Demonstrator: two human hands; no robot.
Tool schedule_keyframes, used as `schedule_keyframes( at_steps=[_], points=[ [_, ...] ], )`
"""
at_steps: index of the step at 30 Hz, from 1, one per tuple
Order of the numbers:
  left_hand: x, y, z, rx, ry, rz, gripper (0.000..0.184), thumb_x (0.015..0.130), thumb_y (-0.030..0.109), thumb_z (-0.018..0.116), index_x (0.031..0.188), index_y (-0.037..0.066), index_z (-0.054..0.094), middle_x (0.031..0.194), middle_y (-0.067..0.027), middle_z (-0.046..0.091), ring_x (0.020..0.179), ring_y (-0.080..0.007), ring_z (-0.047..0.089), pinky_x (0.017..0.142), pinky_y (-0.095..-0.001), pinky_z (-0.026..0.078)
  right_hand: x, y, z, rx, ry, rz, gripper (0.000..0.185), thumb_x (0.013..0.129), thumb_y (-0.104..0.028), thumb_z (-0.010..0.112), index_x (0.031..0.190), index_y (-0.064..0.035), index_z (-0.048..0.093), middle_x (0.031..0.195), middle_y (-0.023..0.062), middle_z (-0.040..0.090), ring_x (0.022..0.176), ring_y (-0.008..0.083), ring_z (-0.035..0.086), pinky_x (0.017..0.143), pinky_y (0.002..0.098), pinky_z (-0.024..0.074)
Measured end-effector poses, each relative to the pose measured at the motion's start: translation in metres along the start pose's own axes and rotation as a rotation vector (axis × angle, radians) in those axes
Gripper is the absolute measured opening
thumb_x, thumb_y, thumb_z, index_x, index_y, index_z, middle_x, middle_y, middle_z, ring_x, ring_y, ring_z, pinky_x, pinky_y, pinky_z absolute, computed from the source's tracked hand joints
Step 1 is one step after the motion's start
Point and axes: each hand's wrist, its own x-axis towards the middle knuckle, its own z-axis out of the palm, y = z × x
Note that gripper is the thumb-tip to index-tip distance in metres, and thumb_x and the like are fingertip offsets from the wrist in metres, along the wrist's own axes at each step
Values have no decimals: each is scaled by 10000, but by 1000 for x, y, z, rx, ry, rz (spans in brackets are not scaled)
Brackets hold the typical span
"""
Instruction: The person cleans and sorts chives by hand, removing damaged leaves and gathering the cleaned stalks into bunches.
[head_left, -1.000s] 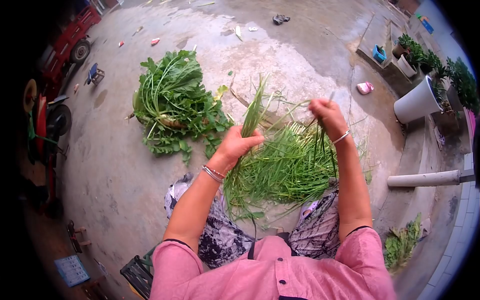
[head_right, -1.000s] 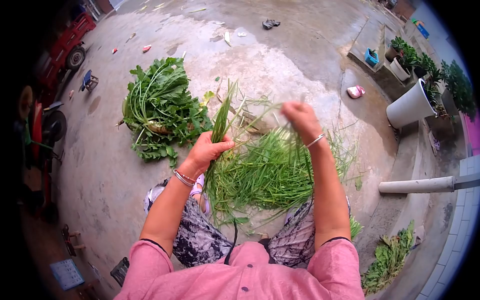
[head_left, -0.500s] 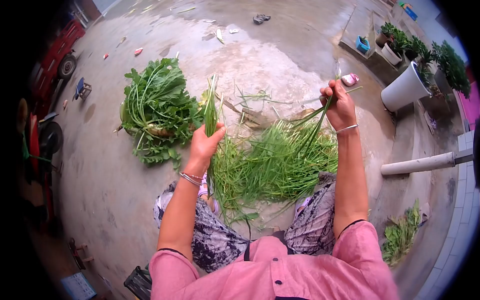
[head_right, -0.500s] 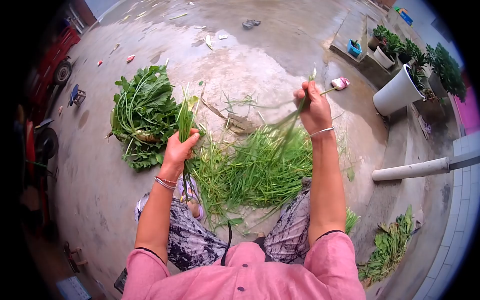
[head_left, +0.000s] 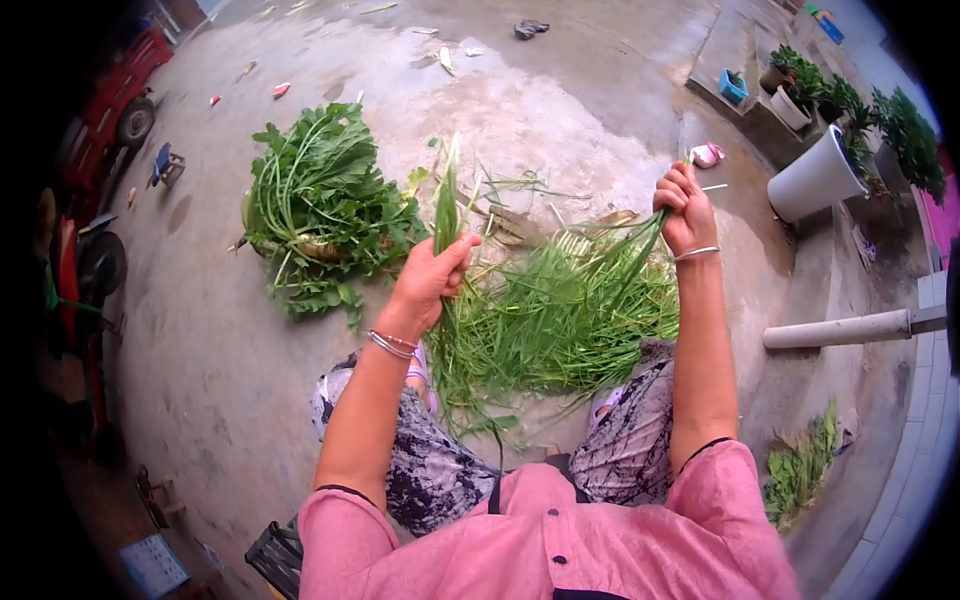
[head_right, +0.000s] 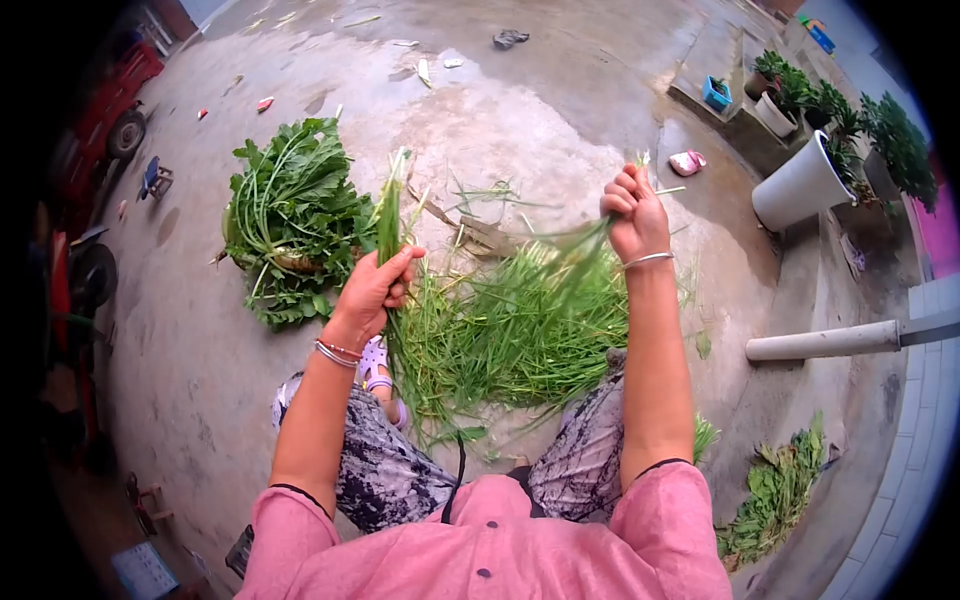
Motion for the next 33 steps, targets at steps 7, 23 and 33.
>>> schedule_keyframes(
  at_steps=[7,23,33],
  points=[
    [-2,-1,8,-65,-164,-5,290,900,287,511,1027,29,556,678,41,479,485,-13,371,403,-147,284,-5,29,24,-272,127,47,341,861,-225,573,1082,23,494,546,-71,260,429,18,228,338,157,171],
    [-5,-8,33,-59,-354,-68,322,925,309,451,1081,40,532,702,26,502,504,-23,398,428,-150,312,-18,123,45,-1393,266,195,244,807,-227,625,900,-3,603,586,-16,487,478,56,395,416,180,318],
    [2,-3,13,-117,-92,13,183,876,192,553,998,57,536,695,5,554,495,-28,439,418,-148,313,-11,102,51,-1327,314,83,111,798,-150,589,774,-44,568,575,-24,451,470,56,371,427,164,326]
  ],
)
